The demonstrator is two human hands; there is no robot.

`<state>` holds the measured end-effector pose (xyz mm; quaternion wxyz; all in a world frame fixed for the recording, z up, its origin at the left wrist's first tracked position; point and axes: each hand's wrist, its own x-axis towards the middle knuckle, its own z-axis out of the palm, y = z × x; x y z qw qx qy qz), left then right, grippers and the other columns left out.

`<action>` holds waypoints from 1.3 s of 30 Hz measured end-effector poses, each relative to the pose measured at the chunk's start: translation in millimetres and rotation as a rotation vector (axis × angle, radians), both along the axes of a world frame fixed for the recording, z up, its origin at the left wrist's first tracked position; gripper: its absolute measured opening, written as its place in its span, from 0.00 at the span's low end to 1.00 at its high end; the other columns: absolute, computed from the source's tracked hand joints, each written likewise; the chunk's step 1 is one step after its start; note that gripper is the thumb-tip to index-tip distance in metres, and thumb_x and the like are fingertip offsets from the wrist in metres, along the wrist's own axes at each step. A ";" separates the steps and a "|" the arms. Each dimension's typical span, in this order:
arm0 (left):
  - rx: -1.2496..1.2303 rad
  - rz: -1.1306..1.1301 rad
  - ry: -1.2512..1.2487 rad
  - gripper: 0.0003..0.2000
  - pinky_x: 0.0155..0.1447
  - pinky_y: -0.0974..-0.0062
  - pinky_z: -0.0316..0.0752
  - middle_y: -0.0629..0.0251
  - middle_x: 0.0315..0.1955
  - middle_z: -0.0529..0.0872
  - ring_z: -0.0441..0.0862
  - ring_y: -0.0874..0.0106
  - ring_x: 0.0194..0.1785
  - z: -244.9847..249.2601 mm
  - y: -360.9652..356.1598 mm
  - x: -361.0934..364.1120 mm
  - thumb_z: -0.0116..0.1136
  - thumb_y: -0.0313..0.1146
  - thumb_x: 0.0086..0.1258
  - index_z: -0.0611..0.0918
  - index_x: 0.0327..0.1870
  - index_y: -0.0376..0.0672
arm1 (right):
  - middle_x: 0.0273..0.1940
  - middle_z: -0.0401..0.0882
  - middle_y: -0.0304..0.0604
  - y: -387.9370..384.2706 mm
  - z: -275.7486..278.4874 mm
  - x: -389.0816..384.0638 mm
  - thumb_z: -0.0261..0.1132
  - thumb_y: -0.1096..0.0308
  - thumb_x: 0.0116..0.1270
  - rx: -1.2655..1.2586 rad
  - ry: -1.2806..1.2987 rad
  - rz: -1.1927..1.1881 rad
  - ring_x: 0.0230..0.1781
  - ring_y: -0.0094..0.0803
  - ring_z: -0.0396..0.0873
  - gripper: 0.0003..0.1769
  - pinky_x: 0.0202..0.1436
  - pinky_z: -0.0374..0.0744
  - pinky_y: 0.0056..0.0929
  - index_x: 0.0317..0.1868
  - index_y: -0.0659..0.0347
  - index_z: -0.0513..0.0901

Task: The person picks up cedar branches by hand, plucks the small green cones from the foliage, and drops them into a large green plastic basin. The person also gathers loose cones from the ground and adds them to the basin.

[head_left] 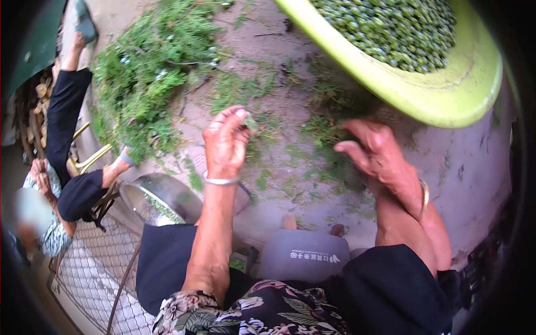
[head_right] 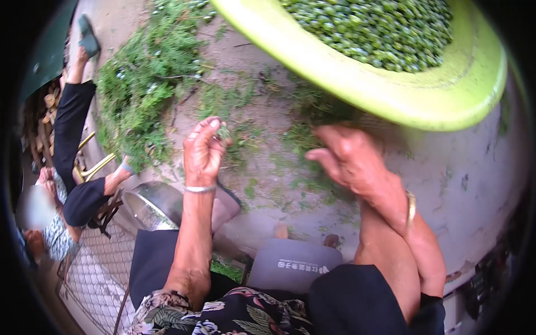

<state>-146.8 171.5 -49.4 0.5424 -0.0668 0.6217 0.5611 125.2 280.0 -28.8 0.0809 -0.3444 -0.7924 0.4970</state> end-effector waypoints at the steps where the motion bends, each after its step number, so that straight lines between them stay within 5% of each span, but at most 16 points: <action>1: 0.012 0.007 -0.031 0.07 0.34 0.74 0.80 0.62 0.31 0.82 0.80 0.74 0.31 5.1 7.2 28.3 0.61 0.21 0.62 0.78 0.41 0.35 | 0.32 0.79 0.58 1.7 4.4 -4.8 0.69 0.60 0.57 -0.061 0.065 -0.015 0.32 0.54 0.79 0.20 0.33 0.77 0.42 0.42 0.69 0.78; 8: 0.075 -0.253 0.115 0.08 0.35 0.79 0.79 0.60 0.31 0.84 0.82 0.74 0.30 20.9 32.3 129.8 0.61 0.18 0.61 0.79 0.40 0.30 | 0.25 0.78 0.55 -2.0 2.2 -7.4 0.69 0.65 0.58 -0.179 0.070 -0.043 0.24 0.51 0.79 0.13 0.28 0.76 0.41 0.34 0.67 0.77; 11: 0.055 -0.319 -0.046 0.08 0.35 0.78 0.80 0.58 0.30 0.84 0.83 0.72 0.30 21.6 31.9 123.4 0.61 0.18 0.61 0.79 0.40 0.27 | 0.22 0.76 0.53 0.4 1.8 -0.6 0.63 0.77 0.59 -0.270 0.105 -0.097 0.21 0.46 0.75 0.03 0.26 0.73 0.38 0.30 0.66 0.77; 16: 0.158 -0.448 -0.424 0.08 0.32 0.73 0.77 0.52 0.31 0.83 0.80 0.69 0.29 15.6 12.7 96.1 0.62 0.19 0.59 0.80 0.39 0.29 | 0.21 0.75 0.49 -0.2 4.3 4.1 0.64 0.78 0.58 -0.328 0.141 -0.053 0.20 0.41 0.73 0.01 0.26 0.72 0.33 0.31 0.65 0.78; 20: 0.233 -0.245 -0.569 0.08 0.29 0.72 0.73 0.54 0.29 0.79 0.75 0.69 0.28 8.4 -25.9 64.9 0.60 0.27 0.62 0.80 0.38 0.32 | 0.21 0.73 0.44 -3.5 0.4 6.4 0.63 0.76 0.60 -0.482 -0.019 -0.225 0.22 0.30 0.72 0.02 0.28 0.72 0.30 0.33 0.65 0.78; 24: 0.116 -0.174 -0.282 0.09 0.29 0.73 0.72 0.59 0.26 0.79 0.74 0.71 0.26 4.1 -48.9 34.2 0.61 0.30 0.62 0.81 0.38 0.33 | 0.22 0.74 0.46 -5.5 -15.0 11.8 0.62 0.74 0.61 -0.429 -0.099 -0.284 0.24 0.33 0.72 0.04 0.32 0.73 0.32 0.35 0.65 0.78; 25: 0.114 -0.171 -0.283 0.09 0.29 0.73 0.72 0.59 0.26 0.79 0.74 0.71 0.26 2.3 -50.9 30.6 0.61 0.30 0.62 0.81 0.38 0.33 | 0.23 0.73 0.41 -6.3 -17.7 13.8 0.61 0.75 0.63 -0.420 -0.128 -0.263 0.25 0.27 0.71 0.03 0.32 0.72 0.27 0.35 0.66 0.77; 27: -0.205 -0.282 0.362 0.08 0.31 0.75 0.74 0.61 0.25 0.83 0.77 0.76 0.25 -5.1 -48.9 23.1 0.62 0.27 0.59 0.83 0.35 0.32 | 0.23 0.72 0.36 -7.4 -22.0 16.4 0.60 0.75 0.64 -0.410 -0.158 -0.242 0.25 0.21 0.70 0.03 0.31 0.72 0.23 0.35 0.67 0.76; 28: -0.206 -0.282 0.362 0.08 0.31 0.75 0.74 0.61 0.25 0.83 0.77 0.76 0.25 -12.2 -48.4 17.5 0.62 0.27 0.59 0.83 0.35 0.32 | 0.23 0.72 0.36 -7.6 -23.8 16.8 0.60 0.75 0.64 -0.416 -0.152 -0.246 0.25 0.21 0.70 0.03 0.31 0.72 0.23 0.35 0.67 0.76; 30: -0.329 -0.303 0.948 0.07 0.31 0.77 0.73 0.65 0.22 0.83 0.77 0.77 0.23 -33.0 -48.8 4.2 0.65 0.27 0.58 0.84 0.32 0.31 | 0.23 0.72 0.36 -7.7 -25.3 16.1 0.60 0.76 0.64 -0.421 -0.146 -0.250 0.25 0.21 0.71 0.03 0.31 0.72 0.23 0.35 0.67 0.76; 37: -0.391 -0.538 1.037 0.07 0.33 0.79 0.73 0.65 0.23 0.84 0.76 0.77 0.22 -54.6 -47.1 -25.1 0.66 0.28 0.57 0.84 0.33 0.33 | 0.23 0.73 0.36 -7.2 -23.8 15.9 0.60 0.75 0.63 -0.391 -0.166 -0.252 0.24 0.22 0.71 0.03 0.29 0.72 0.24 0.36 0.67 0.76; 39: -0.249 -0.165 0.404 0.06 0.35 0.74 0.74 0.61 0.27 0.83 0.75 0.74 0.25 -41.3 -55.8 -33.0 0.63 0.26 0.57 0.81 0.34 0.35 | 0.23 0.74 0.37 -5.7 -22.4 15.1 0.60 0.75 0.63 -0.392 -0.182 -0.257 0.24 0.23 0.71 0.04 0.29 0.72 0.24 0.36 0.67 0.77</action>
